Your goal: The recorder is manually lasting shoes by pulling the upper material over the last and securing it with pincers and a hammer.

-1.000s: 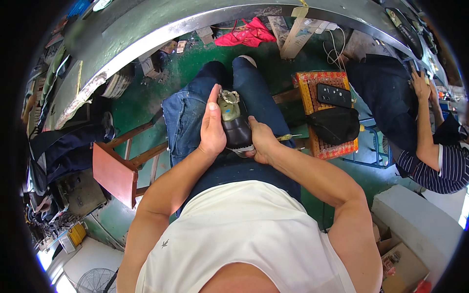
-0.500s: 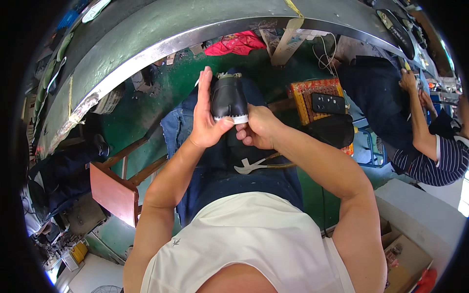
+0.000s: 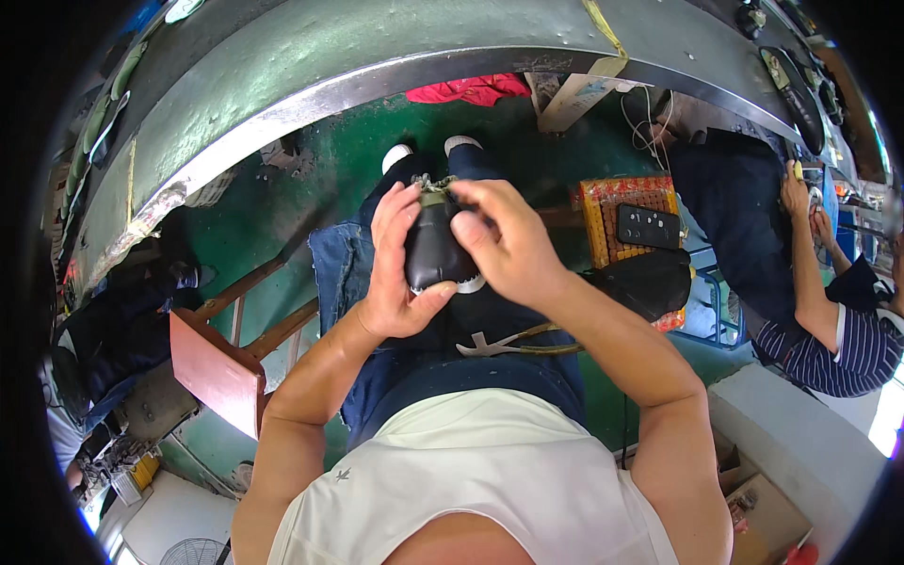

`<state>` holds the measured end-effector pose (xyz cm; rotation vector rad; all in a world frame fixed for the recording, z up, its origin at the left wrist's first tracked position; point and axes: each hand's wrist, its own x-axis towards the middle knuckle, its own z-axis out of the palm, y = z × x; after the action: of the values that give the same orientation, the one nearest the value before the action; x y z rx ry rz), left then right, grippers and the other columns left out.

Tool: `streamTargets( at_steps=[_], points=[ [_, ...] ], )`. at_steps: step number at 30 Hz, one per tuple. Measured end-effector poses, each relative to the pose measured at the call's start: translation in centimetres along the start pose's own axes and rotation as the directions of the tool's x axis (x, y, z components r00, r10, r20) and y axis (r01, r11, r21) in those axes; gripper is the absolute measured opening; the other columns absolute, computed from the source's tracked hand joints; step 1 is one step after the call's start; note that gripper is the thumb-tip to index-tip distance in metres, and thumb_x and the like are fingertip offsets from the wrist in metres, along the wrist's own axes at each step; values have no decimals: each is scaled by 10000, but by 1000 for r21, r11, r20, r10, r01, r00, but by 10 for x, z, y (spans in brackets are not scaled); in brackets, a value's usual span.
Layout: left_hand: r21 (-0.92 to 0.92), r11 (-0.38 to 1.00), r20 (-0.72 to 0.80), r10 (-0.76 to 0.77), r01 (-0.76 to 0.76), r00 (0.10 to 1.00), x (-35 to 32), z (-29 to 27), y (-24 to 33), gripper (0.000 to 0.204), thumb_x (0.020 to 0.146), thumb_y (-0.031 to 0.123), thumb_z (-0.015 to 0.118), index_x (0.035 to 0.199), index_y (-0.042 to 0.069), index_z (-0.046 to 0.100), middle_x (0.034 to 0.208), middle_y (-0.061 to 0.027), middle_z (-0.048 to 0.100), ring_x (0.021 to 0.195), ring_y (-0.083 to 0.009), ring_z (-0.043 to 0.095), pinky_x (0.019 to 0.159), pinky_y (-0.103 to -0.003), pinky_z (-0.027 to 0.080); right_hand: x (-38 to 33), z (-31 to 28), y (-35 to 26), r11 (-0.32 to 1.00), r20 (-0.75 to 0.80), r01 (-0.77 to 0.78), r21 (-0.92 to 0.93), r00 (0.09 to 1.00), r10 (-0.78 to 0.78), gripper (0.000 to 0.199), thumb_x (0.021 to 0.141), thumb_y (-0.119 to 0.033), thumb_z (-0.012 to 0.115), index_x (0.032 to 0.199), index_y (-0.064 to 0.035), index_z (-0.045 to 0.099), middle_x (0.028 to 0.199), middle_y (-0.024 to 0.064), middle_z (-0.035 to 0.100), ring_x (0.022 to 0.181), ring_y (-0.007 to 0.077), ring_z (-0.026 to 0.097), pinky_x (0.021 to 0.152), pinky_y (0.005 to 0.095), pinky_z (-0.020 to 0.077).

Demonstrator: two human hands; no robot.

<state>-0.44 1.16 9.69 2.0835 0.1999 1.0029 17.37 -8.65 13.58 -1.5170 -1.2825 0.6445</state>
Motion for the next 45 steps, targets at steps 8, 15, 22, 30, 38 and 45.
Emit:
streamTargets(
  at_steps=[8,15,22,30,38,45],
  points=[
    [120,991,48,61,-66,997,-16,5,4,731,771,316,848,1328,1,494,1466,-289,371,1320,-533,395,1101,-608,330,-5,5,11,926,-63,367,-86,926,-373,225,826,-28,802,1014,-30,679,1019,146,634,851,251,624,700,319,513],
    [-38,998,66,-55,58,996,-15,12,-3,739,798,320,850,1345,76,418,1530,-356,247,1377,-616,321,1115,-681,296,11,6,27,967,202,241,77,946,-252,428,1038,-245,410,1338,56,468,1362,247,527,1282,426,506,1134,491,342],
    [-45,997,37,-62,64,997,-8,12,-3,844,741,254,888,1372,84,355,1484,-344,274,1302,-580,402,1065,-649,379,30,7,27,975,225,181,128,952,-206,300,1031,-204,440,1222,8,534,1255,203,592,1177,382,565,1031,483,409],
    [83,996,61,-49,44,997,15,3,0,939,710,154,892,1425,19,298,1431,-374,334,1288,-592,428,1071,-575,418,41,9,66,970,-38,-238,43,970,240,288,1041,-268,527,1003,6,609,865,167,662,803,286,655,787,367,509],
    [21,965,-187,-252,261,949,39,-38,1,583,959,153,666,1430,-30,377,1412,-208,488,1247,-252,530,1072,-378,418,-146,-55,10,802,488,64,-594,822,295,509,833,-355,785,1135,-8,565,1052,195,601,927,383,636,861,443,522],
    [-94,610,160,-771,787,617,53,17,-22,579,937,382,725,1306,-45,595,1105,-163,711,975,-201,666,868,-346,538,-174,-104,38,767,569,-629,-127,587,576,525,812,-248,809,1203,-2,560,979,97,657,886,183,645,790,332,520]
  ],
)
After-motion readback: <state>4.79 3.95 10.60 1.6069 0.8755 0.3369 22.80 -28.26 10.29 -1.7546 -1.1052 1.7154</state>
